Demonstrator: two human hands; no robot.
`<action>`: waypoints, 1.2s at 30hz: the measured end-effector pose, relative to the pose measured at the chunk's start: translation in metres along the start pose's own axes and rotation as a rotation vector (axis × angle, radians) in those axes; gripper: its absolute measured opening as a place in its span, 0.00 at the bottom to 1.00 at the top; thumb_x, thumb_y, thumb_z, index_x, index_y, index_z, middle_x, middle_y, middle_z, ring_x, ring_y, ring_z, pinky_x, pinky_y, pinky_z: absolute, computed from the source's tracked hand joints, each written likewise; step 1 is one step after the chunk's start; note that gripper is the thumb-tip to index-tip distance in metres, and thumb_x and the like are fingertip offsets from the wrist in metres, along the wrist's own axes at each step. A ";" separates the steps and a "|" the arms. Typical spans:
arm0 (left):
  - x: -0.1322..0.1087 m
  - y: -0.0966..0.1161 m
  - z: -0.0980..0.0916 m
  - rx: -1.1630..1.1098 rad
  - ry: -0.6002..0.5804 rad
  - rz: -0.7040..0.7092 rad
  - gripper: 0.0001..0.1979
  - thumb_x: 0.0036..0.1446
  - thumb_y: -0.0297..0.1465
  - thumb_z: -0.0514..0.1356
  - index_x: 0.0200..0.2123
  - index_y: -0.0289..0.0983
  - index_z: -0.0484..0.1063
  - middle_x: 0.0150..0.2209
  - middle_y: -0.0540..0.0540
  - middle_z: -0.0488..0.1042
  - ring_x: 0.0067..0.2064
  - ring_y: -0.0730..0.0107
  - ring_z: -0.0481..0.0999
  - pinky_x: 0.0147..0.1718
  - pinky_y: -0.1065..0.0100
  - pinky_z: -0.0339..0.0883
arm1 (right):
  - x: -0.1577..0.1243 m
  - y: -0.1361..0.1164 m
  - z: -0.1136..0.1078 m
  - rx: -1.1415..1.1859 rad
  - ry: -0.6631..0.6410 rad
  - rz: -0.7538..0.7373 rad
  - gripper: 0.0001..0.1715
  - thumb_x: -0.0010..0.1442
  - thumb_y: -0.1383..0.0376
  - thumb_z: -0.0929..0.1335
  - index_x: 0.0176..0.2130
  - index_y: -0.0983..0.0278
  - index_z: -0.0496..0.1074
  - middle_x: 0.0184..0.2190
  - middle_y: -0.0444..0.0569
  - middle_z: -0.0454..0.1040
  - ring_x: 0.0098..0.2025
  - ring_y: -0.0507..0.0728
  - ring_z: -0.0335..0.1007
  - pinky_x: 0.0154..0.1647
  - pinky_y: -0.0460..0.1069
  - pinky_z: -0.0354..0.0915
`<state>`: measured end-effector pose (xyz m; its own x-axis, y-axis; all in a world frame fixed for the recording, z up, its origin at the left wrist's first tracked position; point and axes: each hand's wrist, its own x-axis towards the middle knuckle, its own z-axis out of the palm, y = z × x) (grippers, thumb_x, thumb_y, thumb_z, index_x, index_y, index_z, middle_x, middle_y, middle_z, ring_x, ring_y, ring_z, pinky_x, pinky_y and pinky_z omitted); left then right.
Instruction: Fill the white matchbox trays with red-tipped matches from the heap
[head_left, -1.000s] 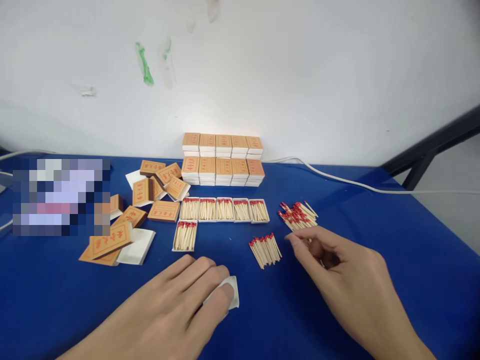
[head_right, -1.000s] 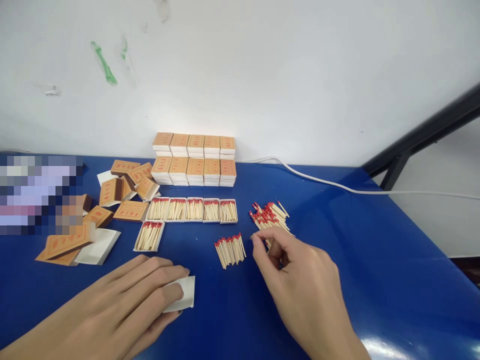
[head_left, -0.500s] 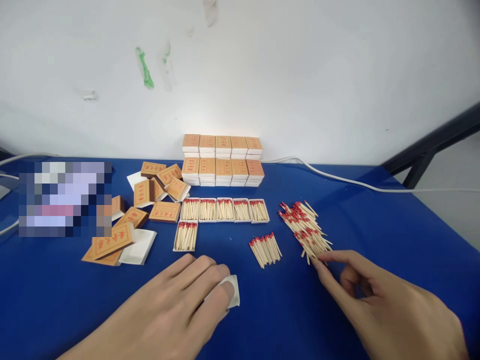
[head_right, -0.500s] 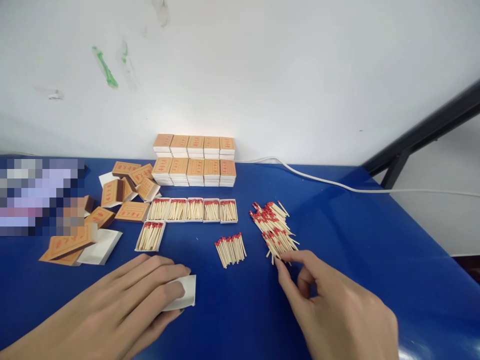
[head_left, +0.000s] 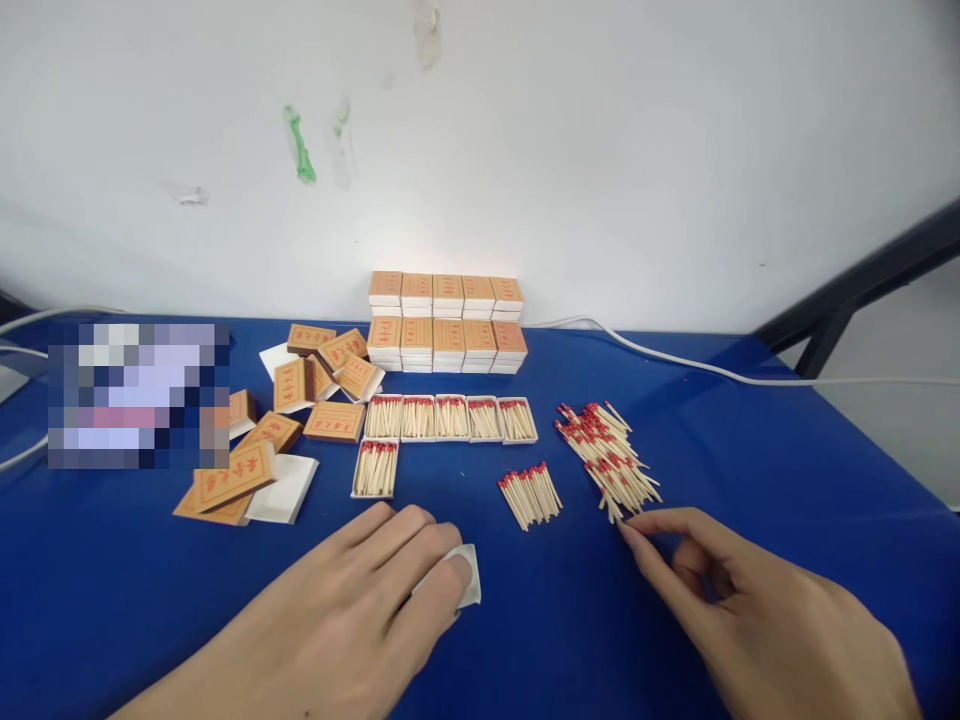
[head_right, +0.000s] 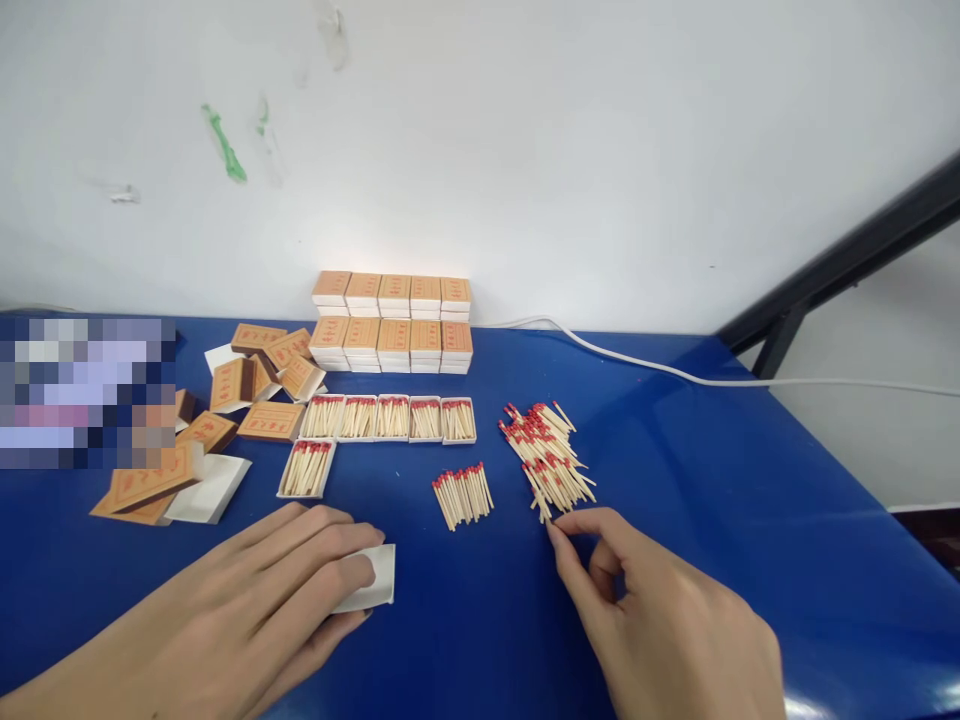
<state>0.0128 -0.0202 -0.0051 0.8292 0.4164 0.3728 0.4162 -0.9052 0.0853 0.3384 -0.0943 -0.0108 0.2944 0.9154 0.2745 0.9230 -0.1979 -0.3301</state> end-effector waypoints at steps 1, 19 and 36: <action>-0.001 0.000 0.000 0.002 0.003 0.001 0.12 0.80 0.24 0.55 0.54 0.35 0.79 0.53 0.46 0.85 0.52 0.56 0.85 0.55 0.52 0.76 | -0.001 0.001 -0.002 0.003 0.001 -0.004 0.34 0.71 0.30 0.65 0.36 0.49 0.84 0.17 0.38 0.70 0.12 0.53 0.69 0.10 0.45 0.58; 0.000 0.001 0.001 0.005 0.025 0.002 0.15 0.82 0.25 0.52 0.54 0.36 0.80 0.53 0.46 0.85 0.51 0.56 0.84 0.53 0.53 0.71 | 0.039 -0.051 0.002 0.069 -0.121 -0.151 0.25 0.73 0.41 0.68 0.33 0.51 0.82 0.18 0.37 0.73 0.17 0.54 0.71 0.20 0.48 0.54; 0.002 0.000 0.001 0.035 0.026 0.000 0.17 0.83 0.24 0.50 0.52 0.37 0.80 0.52 0.48 0.86 0.51 0.59 0.85 0.56 0.55 0.72 | 0.026 -0.025 0.005 -0.176 0.046 -0.092 0.27 0.72 0.44 0.63 0.31 0.51 0.81 0.18 0.41 0.72 0.16 0.58 0.70 0.19 0.49 0.51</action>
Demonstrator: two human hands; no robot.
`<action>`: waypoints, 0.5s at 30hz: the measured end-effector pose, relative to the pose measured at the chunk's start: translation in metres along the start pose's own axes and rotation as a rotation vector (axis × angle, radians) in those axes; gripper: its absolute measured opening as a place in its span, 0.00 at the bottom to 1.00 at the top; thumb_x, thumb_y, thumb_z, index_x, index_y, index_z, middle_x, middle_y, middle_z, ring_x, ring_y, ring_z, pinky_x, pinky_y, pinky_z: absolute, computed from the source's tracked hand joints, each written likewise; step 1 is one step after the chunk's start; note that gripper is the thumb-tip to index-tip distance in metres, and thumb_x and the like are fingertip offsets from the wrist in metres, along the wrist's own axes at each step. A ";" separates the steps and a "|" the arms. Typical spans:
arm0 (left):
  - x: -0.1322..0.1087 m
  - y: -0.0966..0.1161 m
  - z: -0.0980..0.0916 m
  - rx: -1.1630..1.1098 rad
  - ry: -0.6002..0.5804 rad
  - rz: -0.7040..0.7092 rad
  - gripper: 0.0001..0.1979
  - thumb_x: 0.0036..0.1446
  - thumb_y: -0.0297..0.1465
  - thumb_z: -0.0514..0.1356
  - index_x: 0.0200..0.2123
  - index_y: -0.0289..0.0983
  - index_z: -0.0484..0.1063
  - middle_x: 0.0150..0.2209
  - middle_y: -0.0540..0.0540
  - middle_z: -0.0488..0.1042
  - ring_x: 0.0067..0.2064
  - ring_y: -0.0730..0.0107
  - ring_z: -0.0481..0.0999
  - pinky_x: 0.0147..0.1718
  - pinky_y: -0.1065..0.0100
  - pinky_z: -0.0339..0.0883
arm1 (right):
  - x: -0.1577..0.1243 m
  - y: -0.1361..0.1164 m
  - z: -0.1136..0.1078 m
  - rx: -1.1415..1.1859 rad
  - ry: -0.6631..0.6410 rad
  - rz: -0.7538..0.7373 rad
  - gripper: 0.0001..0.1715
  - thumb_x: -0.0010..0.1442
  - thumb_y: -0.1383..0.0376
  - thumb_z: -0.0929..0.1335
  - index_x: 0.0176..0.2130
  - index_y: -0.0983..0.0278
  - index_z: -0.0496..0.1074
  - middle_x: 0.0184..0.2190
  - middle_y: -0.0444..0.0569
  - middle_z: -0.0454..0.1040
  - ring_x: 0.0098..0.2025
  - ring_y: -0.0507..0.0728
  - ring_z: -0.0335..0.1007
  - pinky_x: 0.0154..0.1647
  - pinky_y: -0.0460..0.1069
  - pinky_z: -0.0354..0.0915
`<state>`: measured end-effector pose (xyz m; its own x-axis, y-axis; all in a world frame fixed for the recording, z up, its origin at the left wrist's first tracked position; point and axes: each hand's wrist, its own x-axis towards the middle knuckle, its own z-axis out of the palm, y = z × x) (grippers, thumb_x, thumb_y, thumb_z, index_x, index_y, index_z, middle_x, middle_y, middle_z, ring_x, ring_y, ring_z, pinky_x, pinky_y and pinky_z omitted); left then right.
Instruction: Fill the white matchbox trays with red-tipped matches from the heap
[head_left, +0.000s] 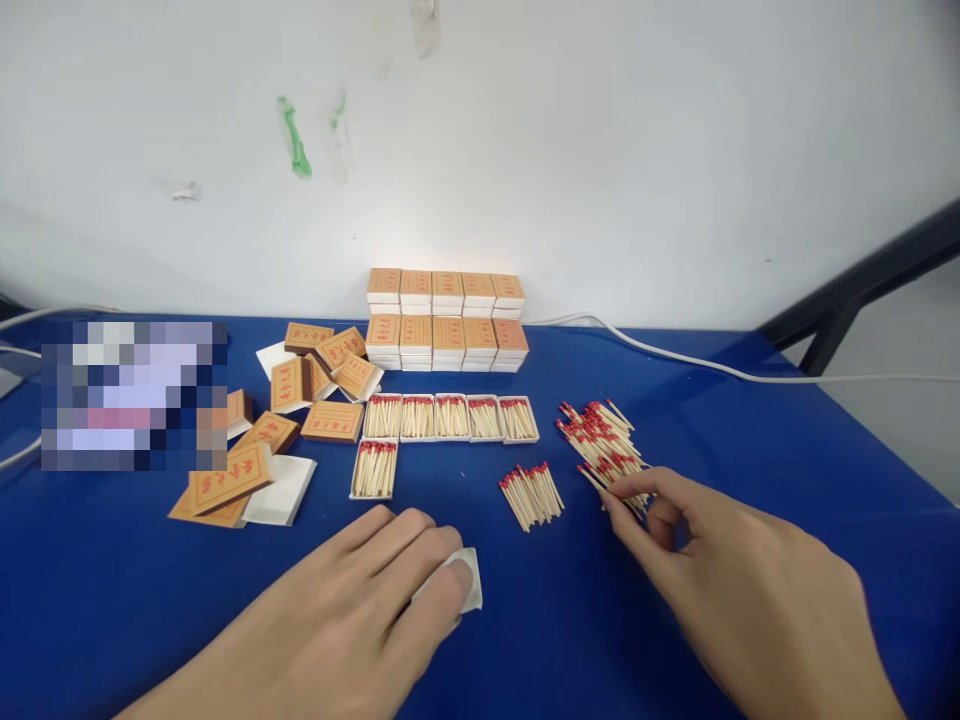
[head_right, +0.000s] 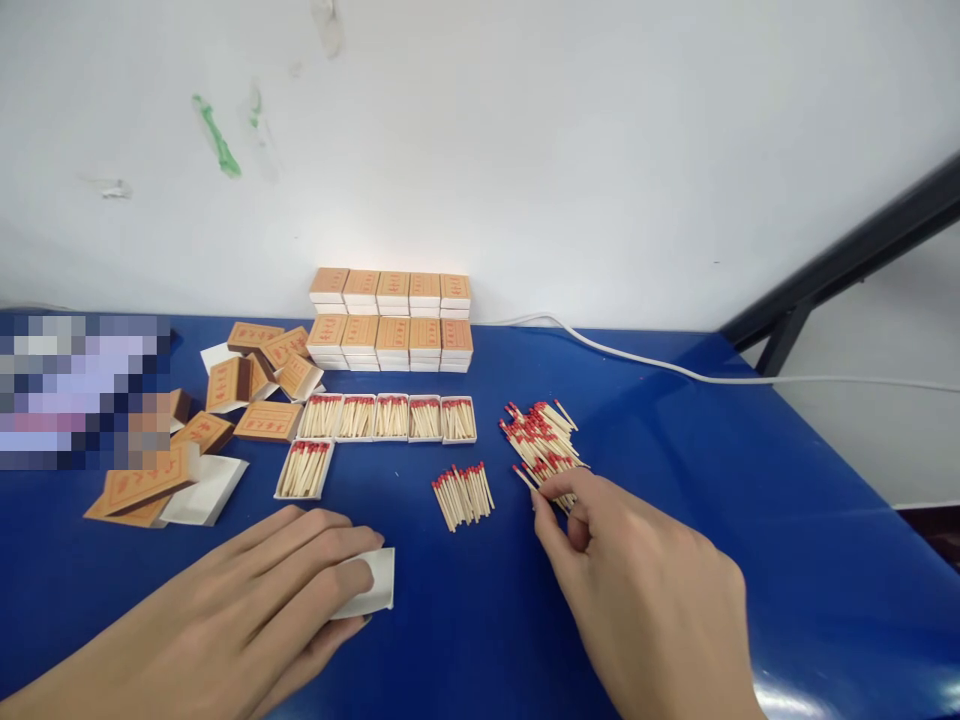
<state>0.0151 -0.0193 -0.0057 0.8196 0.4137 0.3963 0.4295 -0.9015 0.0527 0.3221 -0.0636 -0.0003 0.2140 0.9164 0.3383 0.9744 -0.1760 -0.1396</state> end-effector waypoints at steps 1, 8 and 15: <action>0.000 0.000 0.000 0.003 0.007 -0.001 0.17 0.83 0.24 0.50 0.52 0.37 0.80 0.52 0.48 0.86 0.51 0.59 0.85 0.56 0.55 0.72 | 0.000 0.000 0.000 0.002 0.008 -0.016 0.25 0.72 0.46 0.63 0.32 0.51 0.81 0.18 0.41 0.72 0.16 0.58 0.70 0.19 0.49 0.52; -0.002 0.001 -0.003 -0.008 -0.006 -0.004 0.18 0.83 0.25 0.49 0.53 0.37 0.80 0.52 0.47 0.86 0.51 0.58 0.83 0.55 0.54 0.70 | 0.003 -0.010 -0.001 0.095 0.002 -0.063 0.20 0.73 0.49 0.66 0.34 0.51 0.81 0.19 0.37 0.72 0.16 0.55 0.70 0.19 0.48 0.54; -0.007 0.002 0.001 0.005 0.003 0.005 0.16 0.83 0.25 0.51 0.55 0.36 0.80 0.54 0.43 0.85 0.52 0.55 0.82 0.55 0.52 0.69 | 0.012 -0.029 0.002 0.253 -0.086 -0.104 0.18 0.72 0.50 0.69 0.33 0.53 0.81 0.18 0.35 0.72 0.16 0.52 0.70 0.20 0.48 0.54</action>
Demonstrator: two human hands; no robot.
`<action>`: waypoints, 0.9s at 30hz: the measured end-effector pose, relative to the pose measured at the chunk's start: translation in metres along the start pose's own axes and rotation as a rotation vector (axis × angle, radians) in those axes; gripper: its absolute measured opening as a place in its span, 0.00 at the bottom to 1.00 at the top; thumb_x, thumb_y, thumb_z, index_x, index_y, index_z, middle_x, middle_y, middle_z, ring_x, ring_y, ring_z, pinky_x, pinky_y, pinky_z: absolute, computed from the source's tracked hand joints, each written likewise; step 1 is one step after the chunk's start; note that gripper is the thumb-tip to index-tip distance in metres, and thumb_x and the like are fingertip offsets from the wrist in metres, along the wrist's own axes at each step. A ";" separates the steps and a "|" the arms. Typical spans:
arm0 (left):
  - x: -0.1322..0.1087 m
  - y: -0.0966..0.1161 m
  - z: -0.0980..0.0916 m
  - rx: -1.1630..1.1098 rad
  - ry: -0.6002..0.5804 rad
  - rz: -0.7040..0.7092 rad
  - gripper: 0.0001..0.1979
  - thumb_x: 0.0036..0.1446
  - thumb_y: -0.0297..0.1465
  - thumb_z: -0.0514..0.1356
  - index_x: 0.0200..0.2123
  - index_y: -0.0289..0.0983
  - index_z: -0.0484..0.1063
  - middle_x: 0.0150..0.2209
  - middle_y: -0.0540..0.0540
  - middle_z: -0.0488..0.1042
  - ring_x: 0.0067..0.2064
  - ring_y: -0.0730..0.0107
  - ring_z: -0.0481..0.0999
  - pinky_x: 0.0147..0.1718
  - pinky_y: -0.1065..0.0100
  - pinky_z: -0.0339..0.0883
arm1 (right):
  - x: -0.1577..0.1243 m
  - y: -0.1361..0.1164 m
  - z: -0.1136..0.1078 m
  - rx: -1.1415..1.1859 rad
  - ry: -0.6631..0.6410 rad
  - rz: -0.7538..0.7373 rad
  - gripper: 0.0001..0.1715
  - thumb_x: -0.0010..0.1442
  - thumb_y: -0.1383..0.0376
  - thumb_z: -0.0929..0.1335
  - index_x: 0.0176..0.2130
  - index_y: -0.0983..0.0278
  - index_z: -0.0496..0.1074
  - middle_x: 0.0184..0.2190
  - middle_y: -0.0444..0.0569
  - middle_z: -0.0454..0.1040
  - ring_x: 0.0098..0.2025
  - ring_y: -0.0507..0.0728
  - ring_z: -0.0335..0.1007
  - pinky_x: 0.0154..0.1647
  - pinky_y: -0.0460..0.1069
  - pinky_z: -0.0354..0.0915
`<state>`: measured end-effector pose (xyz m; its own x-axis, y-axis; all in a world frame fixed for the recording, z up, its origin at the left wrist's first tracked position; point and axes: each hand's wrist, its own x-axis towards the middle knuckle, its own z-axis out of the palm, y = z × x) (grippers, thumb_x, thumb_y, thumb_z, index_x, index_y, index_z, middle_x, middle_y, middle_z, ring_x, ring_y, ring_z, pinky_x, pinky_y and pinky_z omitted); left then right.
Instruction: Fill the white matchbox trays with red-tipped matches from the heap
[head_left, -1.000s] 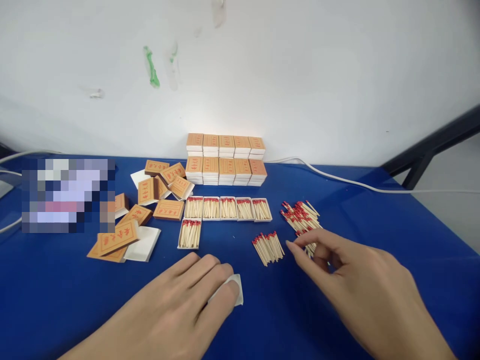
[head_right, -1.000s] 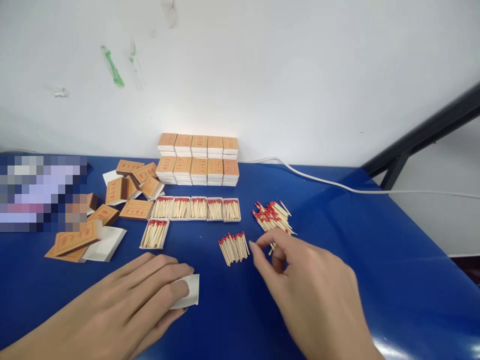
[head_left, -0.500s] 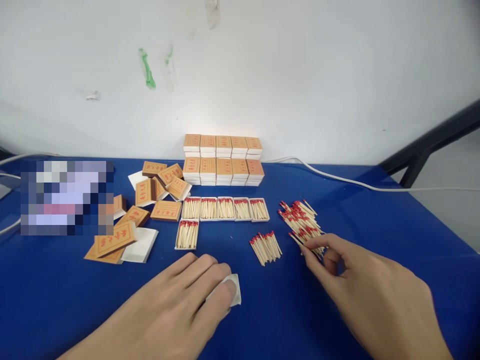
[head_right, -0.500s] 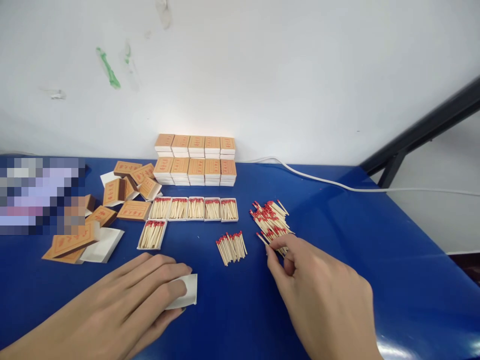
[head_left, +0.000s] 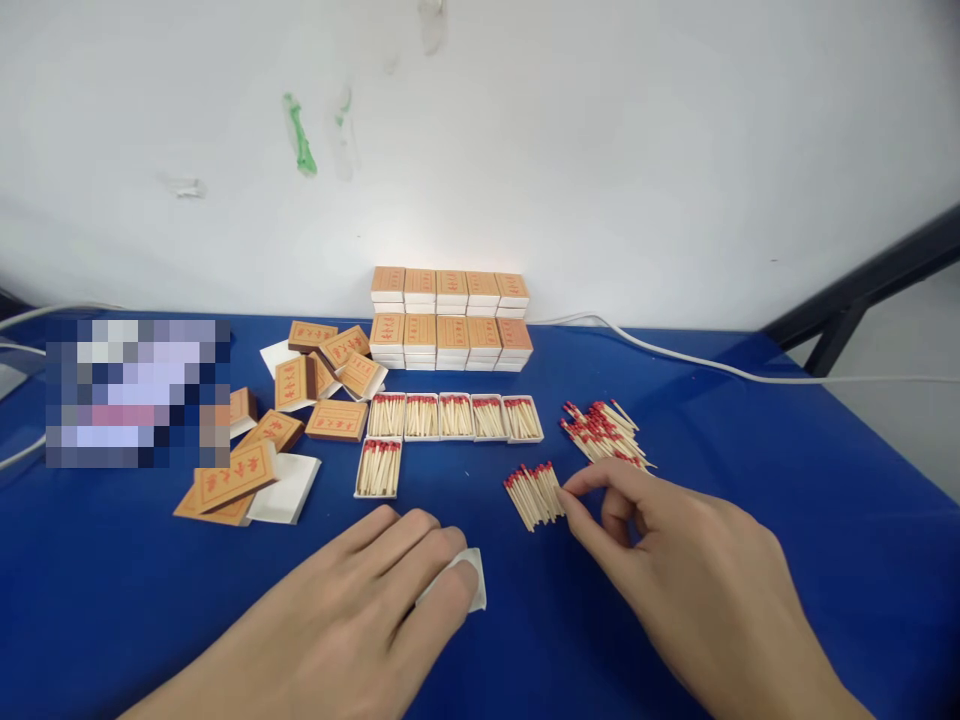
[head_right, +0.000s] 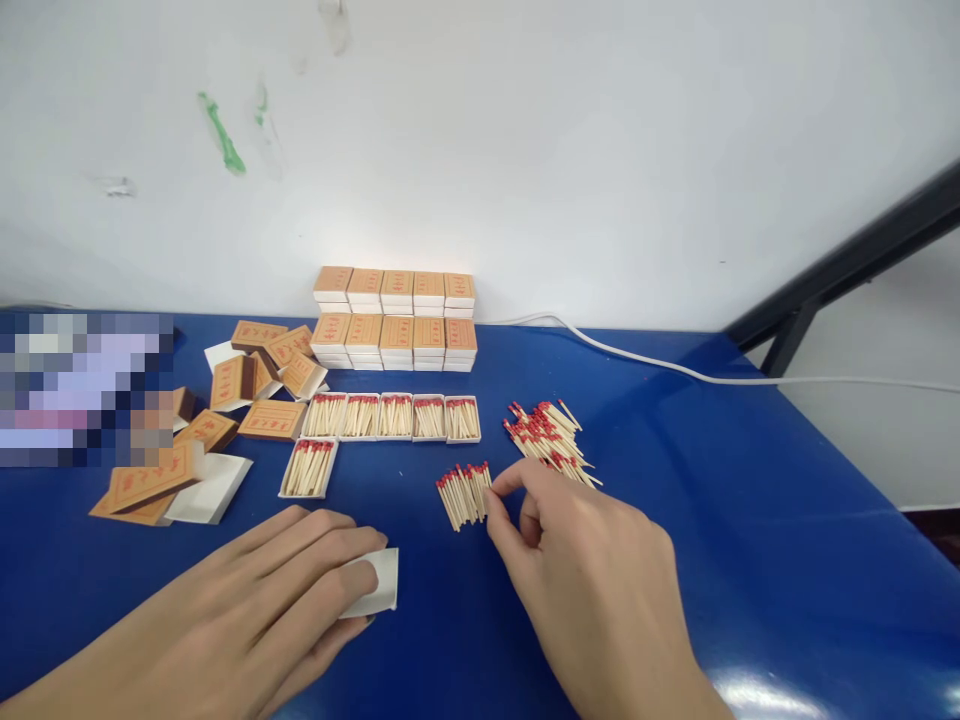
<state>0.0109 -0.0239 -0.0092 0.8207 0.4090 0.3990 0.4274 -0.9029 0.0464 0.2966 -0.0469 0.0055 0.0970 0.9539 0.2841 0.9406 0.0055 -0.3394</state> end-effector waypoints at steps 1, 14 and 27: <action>-0.001 0.000 0.001 -0.003 -0.002 0.001 0.15 0.82 0.25 0.52 0.55 0.36 0.80 0.54 0.43 0.85 0.51 0.54 0.82 0.55 0.52 0.69 | 0.001 -0.001 0.001 0.009 -0.005 0.006 0.18 0.72 0.49 0.69 0.33 0.52 0.81 0.18 0.35 0.71 0.16 0.52 0.69 0.20 0.48 0.54; -0.002 0.000 -0.001 -0.016 -0.036 0.028 0.14 0.80 0.25 0.55 0.58 0.34 0.79 0.55 0.41 0.84 0.52 0.52 0.82 0.57 0.49 0.70 | 0.007 0.003 -0.002 0.061 -0.090 0.101 0.20 0.67 0.46 0.70 0.31 0.53 0.81 0.18 0.38 0.72 0.19 0.54 0.71 0.22 0.49 0.54; -0.004 -0.004 -0.001 0.020 -0.043 0.041 0.19 0.83 0.29 0.50 0.58 0.36 0.81 0.58 0.44 0.86 0.57 0.53 0.82 0.64 0.49 0.64 | 0.007 0.029 -0.011 -0.019 -0.035 0.204 0.33 0.71 0.33 0.66 0.35 0.53 0.83 0.20 0.42 0.74 0.19 0.56 0.70 0.21 0.50 0.56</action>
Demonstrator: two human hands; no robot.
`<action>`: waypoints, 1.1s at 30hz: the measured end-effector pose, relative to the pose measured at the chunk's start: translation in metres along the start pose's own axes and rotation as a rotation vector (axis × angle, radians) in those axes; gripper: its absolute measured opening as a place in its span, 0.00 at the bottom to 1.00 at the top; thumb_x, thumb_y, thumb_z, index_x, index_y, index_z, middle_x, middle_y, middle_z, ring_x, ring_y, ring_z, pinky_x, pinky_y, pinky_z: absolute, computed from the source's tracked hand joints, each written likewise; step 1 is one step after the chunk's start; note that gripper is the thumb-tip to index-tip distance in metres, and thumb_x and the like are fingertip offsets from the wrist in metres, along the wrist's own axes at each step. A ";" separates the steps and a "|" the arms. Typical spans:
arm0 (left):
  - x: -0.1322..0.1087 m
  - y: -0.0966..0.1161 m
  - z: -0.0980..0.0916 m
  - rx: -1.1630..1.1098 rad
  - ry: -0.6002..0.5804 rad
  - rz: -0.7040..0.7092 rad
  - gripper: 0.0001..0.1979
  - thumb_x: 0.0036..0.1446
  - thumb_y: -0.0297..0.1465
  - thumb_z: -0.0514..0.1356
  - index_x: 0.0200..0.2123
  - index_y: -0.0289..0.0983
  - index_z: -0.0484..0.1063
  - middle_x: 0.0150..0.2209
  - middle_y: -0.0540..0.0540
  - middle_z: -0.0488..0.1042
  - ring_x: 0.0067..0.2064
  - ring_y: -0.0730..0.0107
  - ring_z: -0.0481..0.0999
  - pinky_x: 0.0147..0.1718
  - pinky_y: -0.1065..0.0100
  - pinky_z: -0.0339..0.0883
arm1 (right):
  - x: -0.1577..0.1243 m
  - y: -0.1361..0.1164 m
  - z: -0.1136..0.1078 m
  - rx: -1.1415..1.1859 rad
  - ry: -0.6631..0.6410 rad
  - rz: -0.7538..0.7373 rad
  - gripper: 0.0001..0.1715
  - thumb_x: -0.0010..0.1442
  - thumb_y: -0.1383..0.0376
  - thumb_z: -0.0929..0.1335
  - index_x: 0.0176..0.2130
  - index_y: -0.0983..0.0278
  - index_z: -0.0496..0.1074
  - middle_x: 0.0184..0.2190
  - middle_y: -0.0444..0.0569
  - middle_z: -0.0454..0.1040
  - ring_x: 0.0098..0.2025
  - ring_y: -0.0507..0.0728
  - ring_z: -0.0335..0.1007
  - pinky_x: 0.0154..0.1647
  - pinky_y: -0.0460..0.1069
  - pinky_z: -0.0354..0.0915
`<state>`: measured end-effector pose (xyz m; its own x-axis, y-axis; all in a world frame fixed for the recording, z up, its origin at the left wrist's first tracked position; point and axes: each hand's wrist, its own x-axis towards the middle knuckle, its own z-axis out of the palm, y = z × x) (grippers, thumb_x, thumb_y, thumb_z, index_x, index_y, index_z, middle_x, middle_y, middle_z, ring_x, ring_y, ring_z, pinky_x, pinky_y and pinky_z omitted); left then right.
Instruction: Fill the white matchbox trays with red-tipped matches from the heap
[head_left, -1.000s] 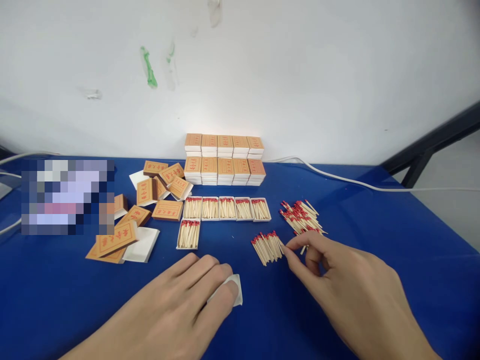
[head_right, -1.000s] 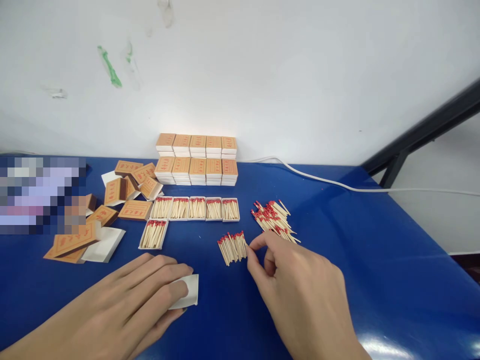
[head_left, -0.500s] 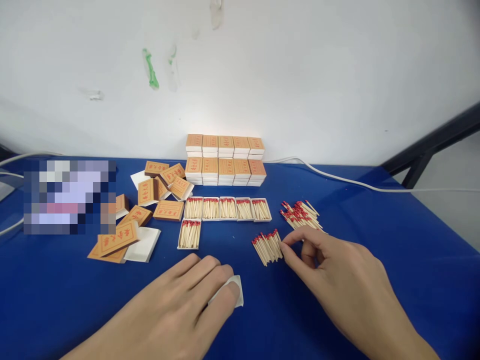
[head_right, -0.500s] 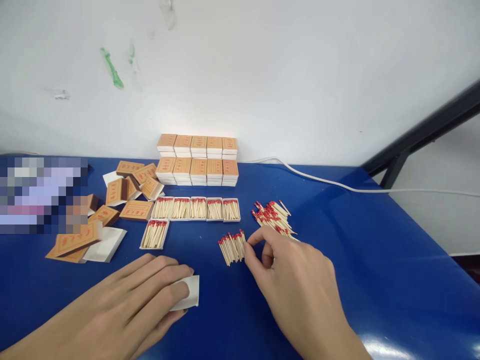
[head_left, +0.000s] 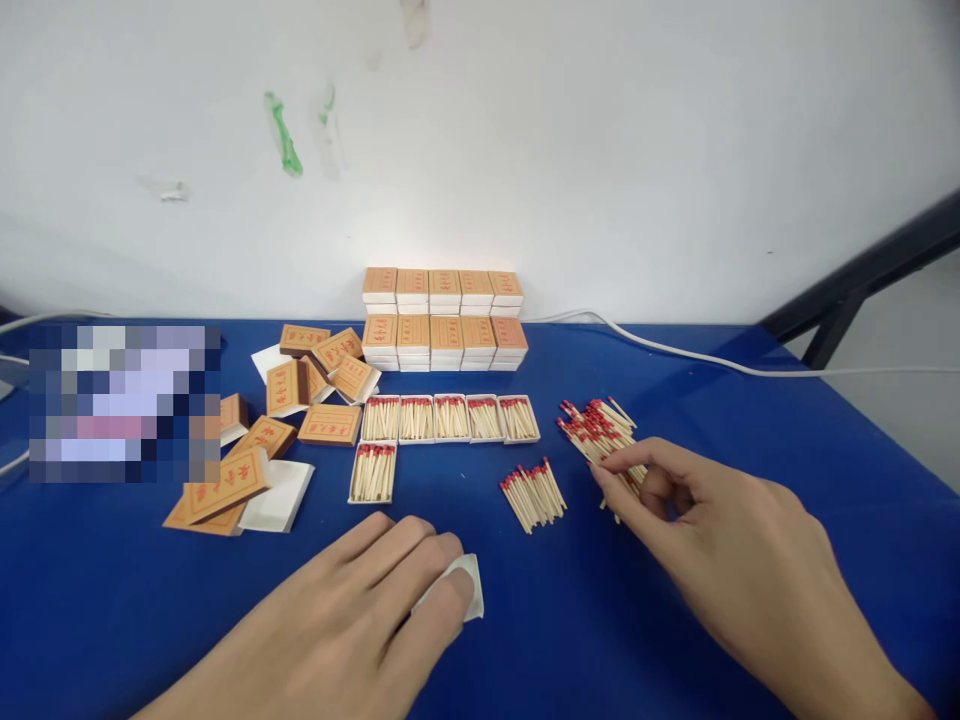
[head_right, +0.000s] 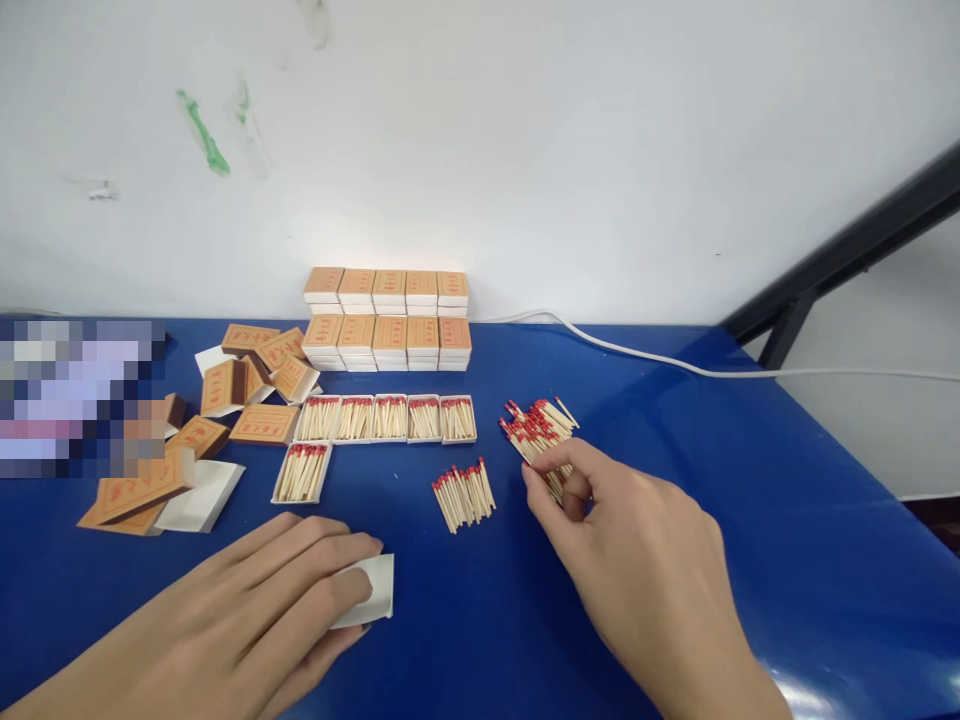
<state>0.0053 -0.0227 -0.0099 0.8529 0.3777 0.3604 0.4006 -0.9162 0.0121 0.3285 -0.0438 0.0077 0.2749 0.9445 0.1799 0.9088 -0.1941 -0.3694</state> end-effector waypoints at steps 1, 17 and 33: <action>0.001 0.000 0.000 0.002 0.005 -0.003 0.19 0.83 0.29 0.50 0.57 0.37 0.81 0.58 0.44 0.86 0.57 0.53 0.82 0.64 0.50 0.64 | -0.001 0.002 0.001 -0.006 0.008 0.011 0.32 0.70 0.33 0.66 0.34 0.53 0.82 0.20 0.42 0.74 0.19 0.56 0.70 0.21 0.50 0.56; -0.001 -0.001 0.000 -0.045 -0.018 -0.026 0.15 0.83 0.29 0.54 0.59 0.37 0.81 0.58 0.47 0.85 0.57 0.56 0.83 0.61 0.52 0.71 | -0.020 0.011 0.013 -0.072 0.129 0.038 0.20 0.69 0.45 0.69 0.42 0.52 0.86 0.24 0.42 0.76 0.24 0.58 0.77 0.22 0.49 0.58; 0.005 -0.001 -0.002 0.017 0.012 -0.004 0.19 0.83 0.26 0.49 0.57 0.38 0.81 0.56 0.45 0.86 0.55 0.56 0.84 0.59 0.52 0.73 | -0.012 -0.018 0.009 0.164 0.003 0.063 0.19 0.65 0.44 0.72 0.35 0.52 0.85 0.20 0.39 0.70 0.21 0.54 0.67 0.26 0.50 0.59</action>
<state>0.0087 -0.0199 -0.0059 0.8473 0.3795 0.3715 0.4097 -0.9122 -0.0027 0.3055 -0.0491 0.0040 0.3306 0.9310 0.1549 0.8264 -0.2062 -0.5240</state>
